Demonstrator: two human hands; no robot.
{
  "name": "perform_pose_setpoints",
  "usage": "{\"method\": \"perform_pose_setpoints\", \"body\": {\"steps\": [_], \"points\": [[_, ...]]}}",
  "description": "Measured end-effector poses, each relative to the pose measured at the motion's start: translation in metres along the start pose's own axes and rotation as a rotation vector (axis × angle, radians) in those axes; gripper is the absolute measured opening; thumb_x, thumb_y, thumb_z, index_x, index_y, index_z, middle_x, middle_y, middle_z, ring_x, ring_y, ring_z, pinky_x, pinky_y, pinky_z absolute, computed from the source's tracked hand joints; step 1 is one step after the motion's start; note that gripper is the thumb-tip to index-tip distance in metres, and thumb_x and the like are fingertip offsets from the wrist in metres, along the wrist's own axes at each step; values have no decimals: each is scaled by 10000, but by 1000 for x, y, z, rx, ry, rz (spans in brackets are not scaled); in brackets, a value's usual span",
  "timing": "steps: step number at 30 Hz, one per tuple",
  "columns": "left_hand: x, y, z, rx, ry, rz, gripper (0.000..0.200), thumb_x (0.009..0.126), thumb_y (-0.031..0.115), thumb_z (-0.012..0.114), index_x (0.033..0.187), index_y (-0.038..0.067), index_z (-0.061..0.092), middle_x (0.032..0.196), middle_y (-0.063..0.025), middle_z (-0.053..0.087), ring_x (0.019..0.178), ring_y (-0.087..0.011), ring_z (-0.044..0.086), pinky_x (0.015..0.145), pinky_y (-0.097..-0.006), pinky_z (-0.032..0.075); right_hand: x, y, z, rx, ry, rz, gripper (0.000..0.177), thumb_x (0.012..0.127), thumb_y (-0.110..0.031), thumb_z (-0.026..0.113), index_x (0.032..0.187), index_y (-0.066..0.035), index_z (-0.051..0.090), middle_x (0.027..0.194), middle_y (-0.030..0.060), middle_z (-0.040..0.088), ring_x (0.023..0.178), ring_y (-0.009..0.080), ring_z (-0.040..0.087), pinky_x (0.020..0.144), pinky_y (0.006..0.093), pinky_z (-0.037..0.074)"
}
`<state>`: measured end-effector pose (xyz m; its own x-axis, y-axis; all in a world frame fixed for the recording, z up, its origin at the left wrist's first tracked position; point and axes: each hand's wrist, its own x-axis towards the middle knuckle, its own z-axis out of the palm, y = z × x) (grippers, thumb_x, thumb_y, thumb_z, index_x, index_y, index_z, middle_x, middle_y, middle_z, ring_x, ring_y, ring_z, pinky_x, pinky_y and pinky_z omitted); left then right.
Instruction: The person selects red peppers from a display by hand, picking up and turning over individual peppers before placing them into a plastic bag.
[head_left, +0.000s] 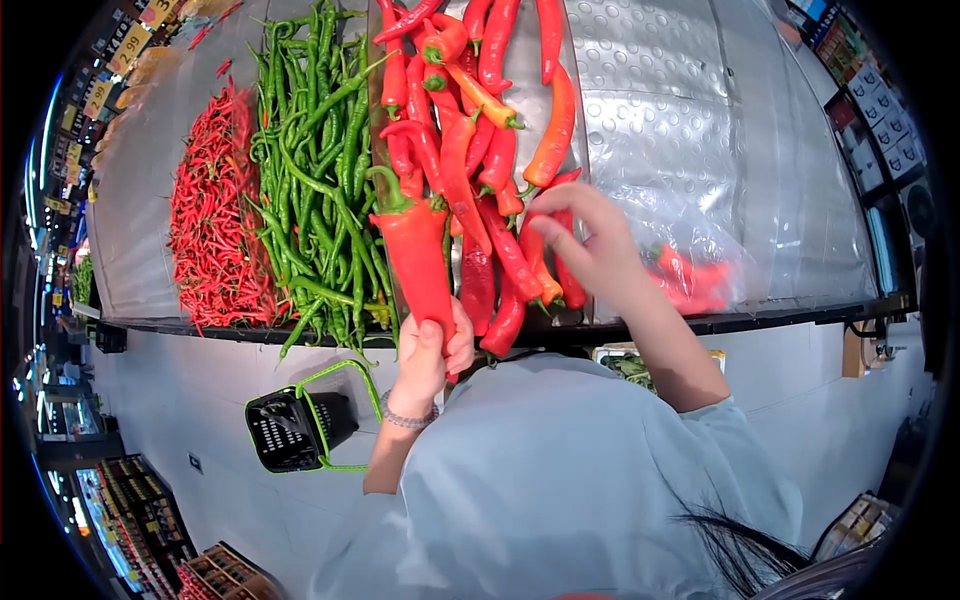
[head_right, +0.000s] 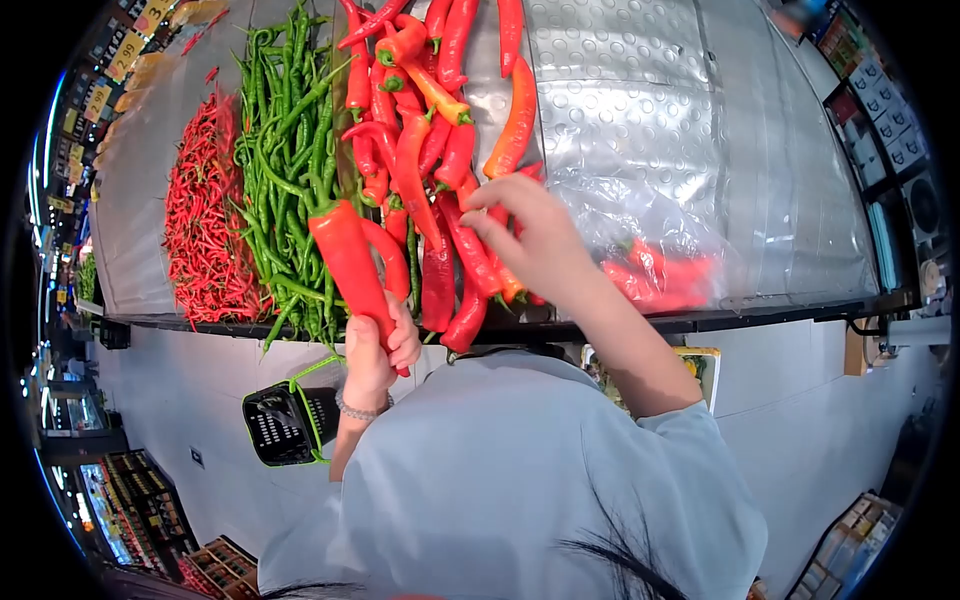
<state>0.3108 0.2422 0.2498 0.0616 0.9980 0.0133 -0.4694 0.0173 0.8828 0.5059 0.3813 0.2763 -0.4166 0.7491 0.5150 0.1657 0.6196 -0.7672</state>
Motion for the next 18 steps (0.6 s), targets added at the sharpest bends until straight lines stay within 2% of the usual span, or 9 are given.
{"method": "perform_pose_setpoints", "body": {"steps": [1, 2, 3, 4, 6, 7, 10, 13, 18], "points": [[-1, 2, -4, 13, -27, 39, 551, 847, 603, 521, 969, 72, 438, 637, 5, 376, 423, -65, 306, 380, -217, 262, 4, 10, -9, -97, 48, 47, 146, 788, -92, 666, 919, -41, 625, 898, 96, 604, 911, 235, 602, 852, 369, 461], [-2, 3, -6, 39, -10, 80, 565, 846, 595, 534, 1023, 69, 430, 647, 2, 389, 437, -71, 342, 399, -216, 295, 8, 19, -14, -314, -24, -53, 140, 784, -93, 655, 917, -54, 634, 899, 94, 601, 918, 234, 600, 895, 390, 438], [-1, 1, -14, 94, -10, 136, 660, 858, 614, 495, 1191, 52, 406, 688, -18, 434, 453, -89, 390, 425, -224, 346, 13, 27, -17, -529, -100, -156, 138, 780, -94, 644, 916, -68, 643, 900, 93, 598, 925, 232, 598, 939, 411, 415], [2, 4, -9, 133, 41, 194, 706, 868, 624, 460, 1269, 53, 360, 723, -31, 456, 465, -96, 409, 434, -230, 363, 16, 34, -18, -739, -179, -261, 140, 776, -95, 633, 914, -81, 652, 901, 91, 595, 933, 231, 596, 983, 431, 392], [6, 9, -8, 209, 124, 261, 734, 922, 608, 339, 1411, 67, 252, 839, -57, 497, 497, -107, 446, 446, -234, 389, 22, 48, -9, -1013, -522, -288, 139, 757, -89, 622, 893, -103, 648, 958, 62, 579, 964, 212, 579, 1054, 464, 309], [7, 9, -9, 168, 153, 229, 709, 934, 591, 323, 1407, 67, 257, 847, -53, 495, 501, -105, 447, 444, -232, 386, 24, 55, -4, -1145, -695, -301, 141, 747, -86, 617, 883, -114, 646, 987, 48, 571, 979, 202, 570, 1089, 481, 268], [7, 11, -7, 16, 215, 154, 624, 975, 528, 268, 1394, 65, 273, 860, -40, 485, 505, -100, 446, 437, -223, 375, 32, 63, 4, -1205, -740, -415, 162, 744, -104, 609, 898, -122, 655, 941, 50, 563, 952, 217, 572, 1108, 477, 242], [1, 9, -8, 19, 240, 184, 612, 978, 519, 272, 1383, 61, 288, 849, -39, 478, 504, -101, 445, 438, -229, 376, 37, 46, 7, -1414, -884, -277, 181, 730, -104, 620, 909, -104, 646, 921, 61, 568, 960, 231, 579, 1110, 483, 233], [-15, 4, -22, 63, 301, 192, 596, 983, 503, 276, 1372, 52, 300, 852, -42, 480, 504, -106, 447, 453, -234, 383, 31, 58, 6, -1423, -789, -253, 197, 761, -129, 606, 946, -82, 655, 888, 93, 595, 915, 254, 602, 1093, 499, 252]]}}
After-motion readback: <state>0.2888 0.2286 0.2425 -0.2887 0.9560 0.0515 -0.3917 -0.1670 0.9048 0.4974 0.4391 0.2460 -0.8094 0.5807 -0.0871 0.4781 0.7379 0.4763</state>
